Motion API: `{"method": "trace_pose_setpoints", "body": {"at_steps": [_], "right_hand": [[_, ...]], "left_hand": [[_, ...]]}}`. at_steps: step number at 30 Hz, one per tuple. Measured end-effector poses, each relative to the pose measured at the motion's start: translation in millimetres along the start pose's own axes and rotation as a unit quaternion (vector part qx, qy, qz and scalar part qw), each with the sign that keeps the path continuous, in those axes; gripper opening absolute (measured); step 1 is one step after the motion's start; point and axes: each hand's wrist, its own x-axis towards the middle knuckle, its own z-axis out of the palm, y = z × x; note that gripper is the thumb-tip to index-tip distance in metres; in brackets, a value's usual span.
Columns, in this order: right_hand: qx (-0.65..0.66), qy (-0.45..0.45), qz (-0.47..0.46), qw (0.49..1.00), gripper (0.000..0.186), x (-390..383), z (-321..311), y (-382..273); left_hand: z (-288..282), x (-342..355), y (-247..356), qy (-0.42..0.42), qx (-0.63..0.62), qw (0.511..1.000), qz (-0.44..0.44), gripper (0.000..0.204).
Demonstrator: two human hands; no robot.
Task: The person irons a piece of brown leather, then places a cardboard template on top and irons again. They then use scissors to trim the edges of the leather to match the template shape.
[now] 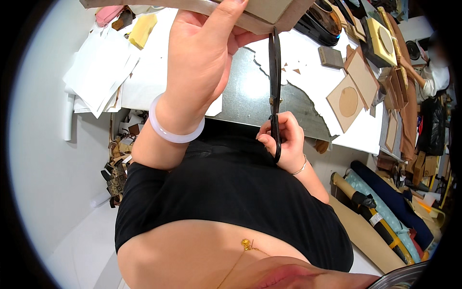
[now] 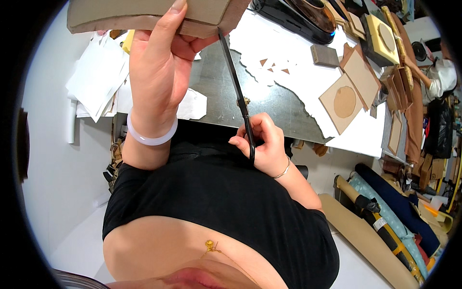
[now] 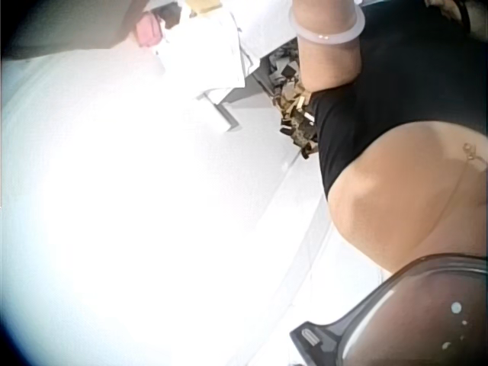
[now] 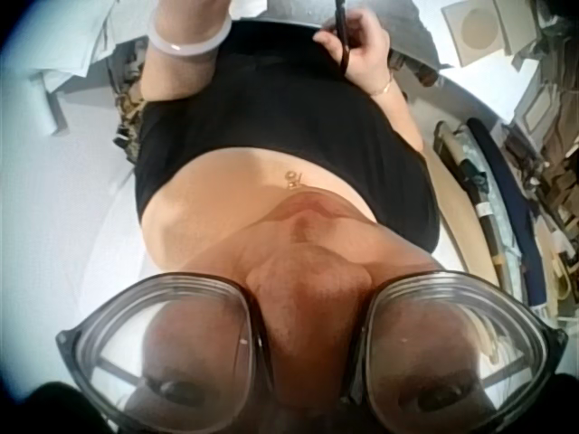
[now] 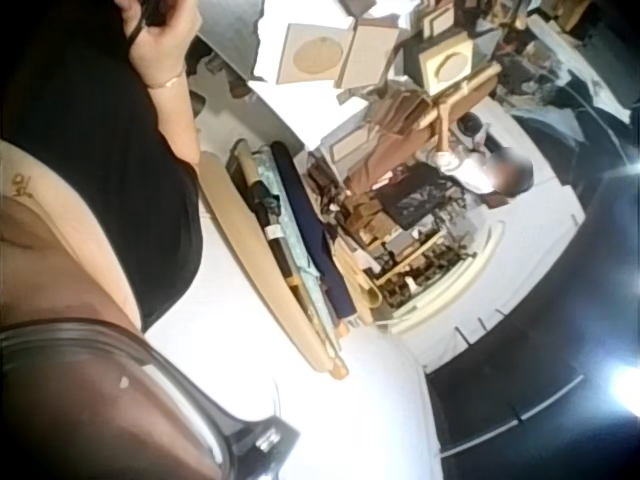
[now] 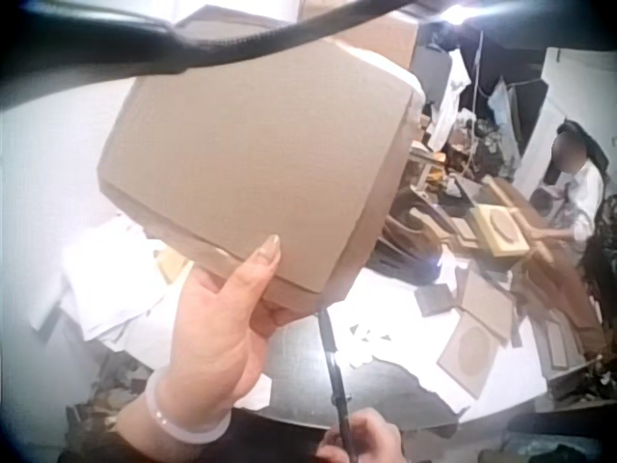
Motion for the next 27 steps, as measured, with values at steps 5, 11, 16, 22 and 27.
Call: {"method": "trace_pose_setpoints", "body": {"at_steps": [5,11,16,22,27], "right_hand": [[-0.013,0.004,-0.003,1.000,0.042,0,0,-1],[-0.019,0.006,0.005,1.000,0.042,-1,-1,-2],[-0.022,0.013,-0.004,1.000,0.042,-2,0,-2],[-0.023,0.025,-0.007,0.999,0.042,-4,0,-1],[0.000,-0.009,-0.003,1.000,0.045,-3,-5,-5]], "left_hand": [[-1,0,1,-0.013,0.006,1.000,-0.003,0.036],[1,-1,2,-0.012,0.006,1.000,-0.004,0.035],[0,-1,2,-0.030,-0.003,1.000,0.001,0.036],[9,-2,4,-0.007,0.005,1.000,-0.010,0.038],[10,-1,4,-0.003,0.003,1.000,-0.012,0.040]]}}
